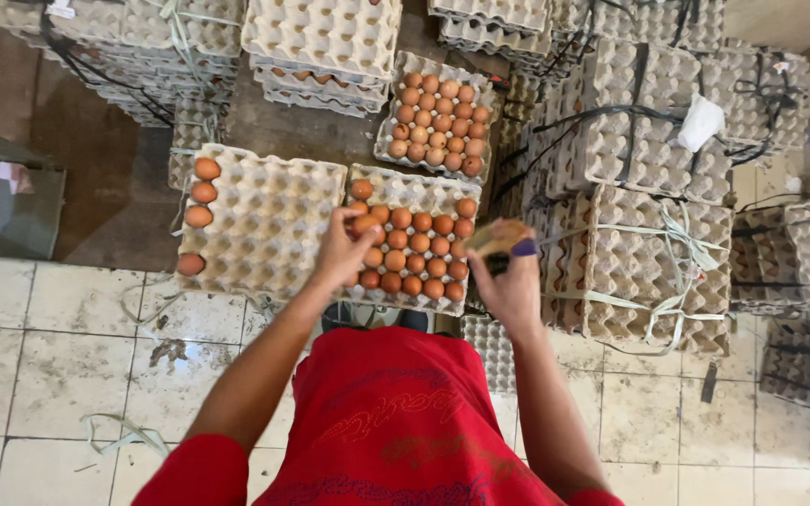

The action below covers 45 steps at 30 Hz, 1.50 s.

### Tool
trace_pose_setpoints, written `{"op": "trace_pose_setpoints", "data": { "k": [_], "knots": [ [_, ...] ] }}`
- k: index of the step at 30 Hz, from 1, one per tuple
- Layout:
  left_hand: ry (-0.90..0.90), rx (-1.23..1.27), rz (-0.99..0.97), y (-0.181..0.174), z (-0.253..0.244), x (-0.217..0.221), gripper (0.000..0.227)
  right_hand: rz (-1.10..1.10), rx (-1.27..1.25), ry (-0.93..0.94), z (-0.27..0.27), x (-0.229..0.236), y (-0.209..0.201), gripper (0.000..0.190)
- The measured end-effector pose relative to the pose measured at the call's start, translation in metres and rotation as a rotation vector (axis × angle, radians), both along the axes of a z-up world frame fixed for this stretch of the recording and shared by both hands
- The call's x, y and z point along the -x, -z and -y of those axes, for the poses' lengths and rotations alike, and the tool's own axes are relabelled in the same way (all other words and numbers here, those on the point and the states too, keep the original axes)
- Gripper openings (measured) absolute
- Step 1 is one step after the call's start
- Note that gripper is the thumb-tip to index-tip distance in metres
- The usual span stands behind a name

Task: The person uses a handheld stamping tool to mark brown eggs arranged in cardboard trays. They pick up an egg from a tray, apply the stamp, and place it back into the tray, repeating this process for multiple eggs.

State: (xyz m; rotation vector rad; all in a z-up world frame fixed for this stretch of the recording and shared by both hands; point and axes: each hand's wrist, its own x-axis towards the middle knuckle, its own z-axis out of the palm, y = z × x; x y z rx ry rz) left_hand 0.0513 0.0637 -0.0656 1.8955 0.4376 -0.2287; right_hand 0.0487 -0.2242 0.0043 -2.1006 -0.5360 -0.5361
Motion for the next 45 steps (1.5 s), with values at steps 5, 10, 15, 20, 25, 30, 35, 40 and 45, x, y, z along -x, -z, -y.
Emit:
{"op": "trace_pose_setpoints", "data": {
  "k": [5, 10, 15, 20, 25, 30, 35, 40, 45],
  "knots": [
    [0.144, -0.244, 0.153, 0.077, -0.024, -0.052, 0.051, -0.225, 0.078, -0.013, 0.020, 0.049, 0.061, 0.035],
    [0.231, -0.333, 0.363, 0.100, -0.014, -0.097, 0.052, -0.434, 0.130, -0.007, 0.019, 0.084, 0.063, 0.042],
    [0.449, -0.661, 0.317, 0.150, -0.002, -0.130, 0.049, -0.606, 0.181, 0.048, 0.014, 0.100, 0.050, 0.043],
    [0.538, -0.644, 0.198, 0.159, 0.000, -0.143, 0.039, -0.649, 0.222, 0.075, 0.021, 0.101, 0.054, 0.044],
    [0.593, -0.680, 0.283, 0.185, -0.003, -0.149, 0.027, -0.640, 0.253, 0.113, 0.019, 0.096, 0.045, 0.042],
    [0.455, -0.636, 0.331, 0.134, 0.002, -0.132, 0.038, -0.647, 0.255, 0.086, 0.018, 0.087, 0.046, 0.045],
    [0.068, -0.642, 0.630, 0.092, -0.065, -0.117, 0.036, -0.658, 0.297, 0.043, 0.012, 0.084, 0.047, 0.043],
    [-0.233, -0.869, 0.267, 0.065, -0.165, -0.094, 0.043, -0.649, 0.338, -0.008, 0.009, 0.081, 0.061, 0.044],
    [-0.194, -0.922, -0.179, 0.079, -0.247, -0.088, 0.059, -0.667, 0.435, -0.053, -0.002, 0.077, 0.053, 0.047]
  ]
}}
